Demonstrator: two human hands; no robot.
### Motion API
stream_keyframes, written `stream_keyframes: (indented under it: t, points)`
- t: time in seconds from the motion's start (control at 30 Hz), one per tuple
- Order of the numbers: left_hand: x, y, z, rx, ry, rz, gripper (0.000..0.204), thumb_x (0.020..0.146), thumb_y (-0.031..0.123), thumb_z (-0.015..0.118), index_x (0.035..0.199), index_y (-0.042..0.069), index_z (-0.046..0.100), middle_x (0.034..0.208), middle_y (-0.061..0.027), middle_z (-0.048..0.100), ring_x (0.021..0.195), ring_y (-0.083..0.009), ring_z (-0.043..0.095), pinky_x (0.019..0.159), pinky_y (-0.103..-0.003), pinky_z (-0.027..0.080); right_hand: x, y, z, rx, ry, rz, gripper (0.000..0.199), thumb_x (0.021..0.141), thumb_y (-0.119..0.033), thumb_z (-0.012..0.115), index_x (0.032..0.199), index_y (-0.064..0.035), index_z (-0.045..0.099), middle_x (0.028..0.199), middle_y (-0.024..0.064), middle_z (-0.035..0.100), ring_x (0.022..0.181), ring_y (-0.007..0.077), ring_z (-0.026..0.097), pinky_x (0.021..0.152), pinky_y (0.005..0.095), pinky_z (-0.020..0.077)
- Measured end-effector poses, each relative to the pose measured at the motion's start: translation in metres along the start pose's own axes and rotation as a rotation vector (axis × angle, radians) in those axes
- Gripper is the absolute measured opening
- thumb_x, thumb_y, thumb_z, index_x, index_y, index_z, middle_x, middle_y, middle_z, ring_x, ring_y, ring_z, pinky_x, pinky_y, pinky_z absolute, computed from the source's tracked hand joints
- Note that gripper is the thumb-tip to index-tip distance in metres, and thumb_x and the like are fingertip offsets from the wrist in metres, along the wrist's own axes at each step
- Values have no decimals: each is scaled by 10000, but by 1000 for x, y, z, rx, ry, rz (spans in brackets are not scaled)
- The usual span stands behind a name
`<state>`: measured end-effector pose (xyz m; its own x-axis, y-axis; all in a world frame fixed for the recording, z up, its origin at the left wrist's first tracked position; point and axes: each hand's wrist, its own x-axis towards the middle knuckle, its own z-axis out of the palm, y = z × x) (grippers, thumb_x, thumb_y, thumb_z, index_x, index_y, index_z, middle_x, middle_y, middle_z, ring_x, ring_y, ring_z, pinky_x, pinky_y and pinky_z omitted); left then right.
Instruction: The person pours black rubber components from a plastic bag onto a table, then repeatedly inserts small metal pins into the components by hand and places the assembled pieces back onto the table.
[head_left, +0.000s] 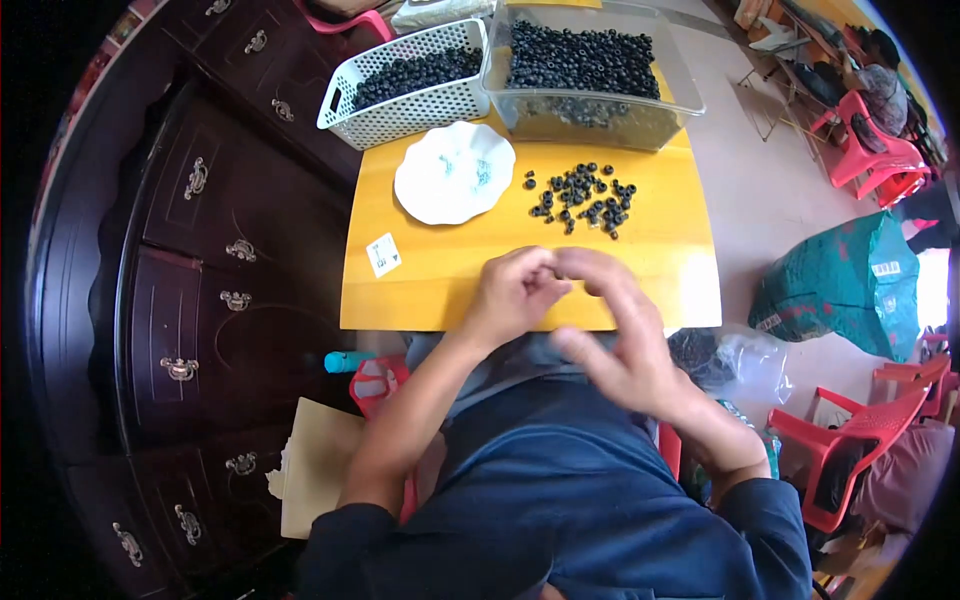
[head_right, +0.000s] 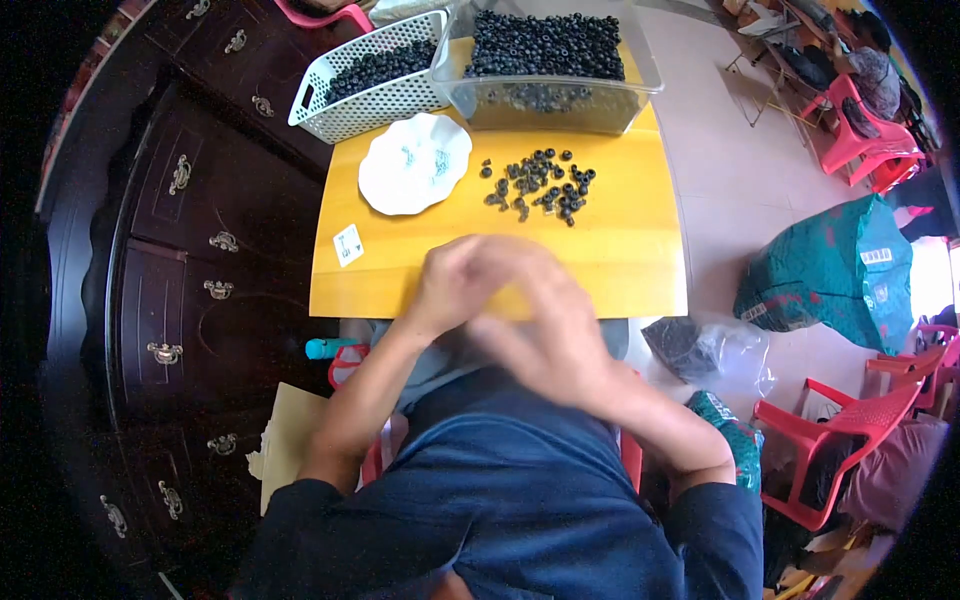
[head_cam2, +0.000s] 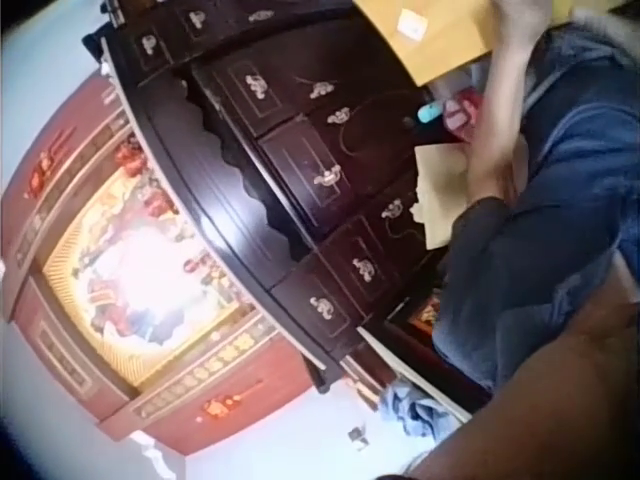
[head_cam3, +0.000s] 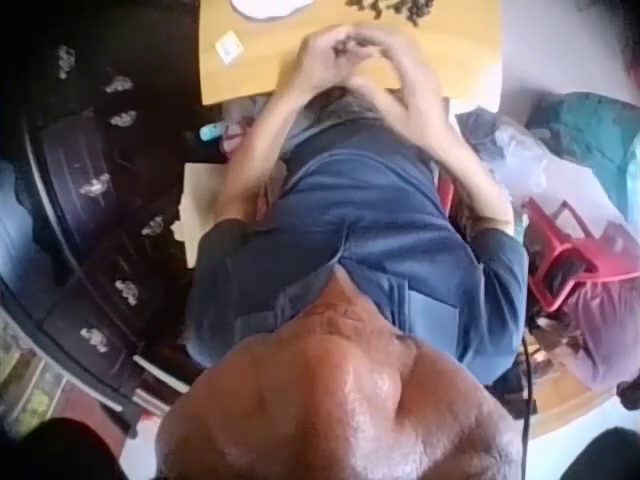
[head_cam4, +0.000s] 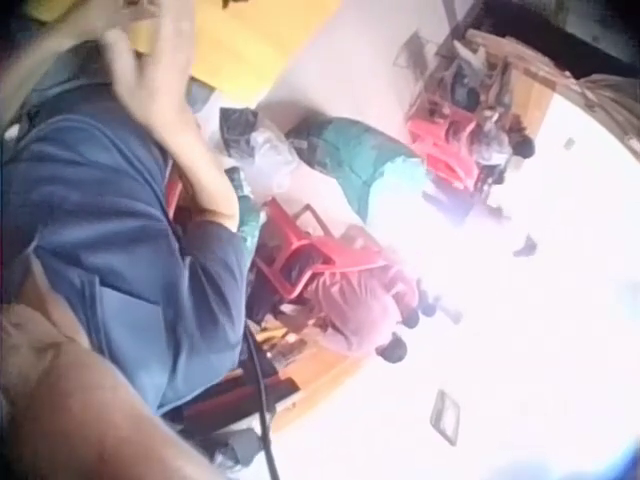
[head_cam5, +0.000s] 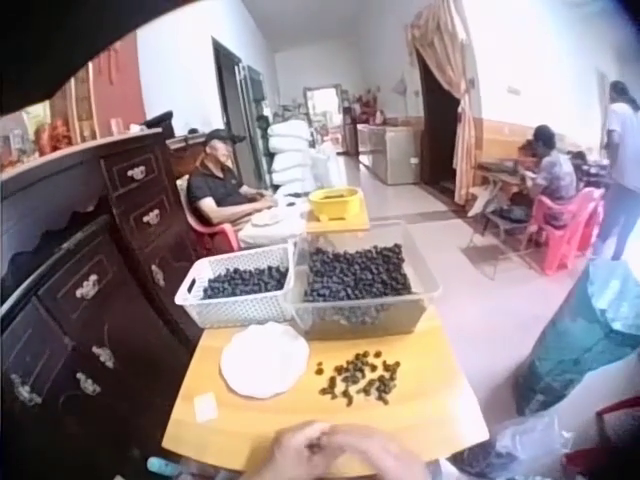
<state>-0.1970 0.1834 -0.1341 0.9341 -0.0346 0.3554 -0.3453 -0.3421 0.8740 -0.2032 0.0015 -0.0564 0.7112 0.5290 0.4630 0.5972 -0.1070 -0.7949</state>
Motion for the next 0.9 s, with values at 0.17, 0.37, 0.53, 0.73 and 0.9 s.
stream_keyframes:
  t: [0.17, 0.37, 0.53, 0.73, 0.9]
  points:
    - [60, 33, 39, 139, -384, 61, 165, 775, 183, 752, 855, 90, 642, 744, -78, 645, 663, -289, 651, 601, -409, 511, 56, -59, 98, 346, -281, -463, 462, 878, -330, 688, 1201, -21, 571, 1227, 199, 591, 1177, 387, 552, 1015, 483, 428]
    - [101, 41, 77, 102, -542, 318, 203, 774, 226, 727, 826, 70, 607, 743, -105, 642, 702, -309, 663, 608, -431, 512, 97, -52, 157, 656, -1059, -379, 512, 950, -464, 537, 1138, 11, 568, 1162, 202, 588, 1117, 406, 541, 999, 495, 410]
    - [126, 17, 30, 146, -535, 216, 188, 774, 219, 719, 852, 84, 614, 764, -96, 647, 741, -308, 668, 640, -434, 521, 82, -14, 127, 478, -242, -454, 457, 956, -427, 529, 1102, 3, 580, 1139, 212, 577, 1099, 412, 537, 1003, 508, 383]
    - [162, 22, -93, 324, -279, 80, 252, 755, 20, 767, 986, 43, 668, 755, -25, 617, 656, -99, 593, 622, -241, 483, 51, 38, 60, 311, -852, -46, 324, 915, -292, 623, 1111, -34, 623, 993, 157, 674, 944, 339, 657, 836, 448, 522]
    - [164, -10, -187, 357, 40, -18, 179, 852, -45, 694, 1025, -4, 667, 821, 51, 576, 710, -10, 500, 637, -161, 410, 37, 80, 3, 191, -367, 211, 196, 890, -172, 699, 1030, -35, 694, 950, 139, 705, 887, 325, 681, 806, 402, 546]
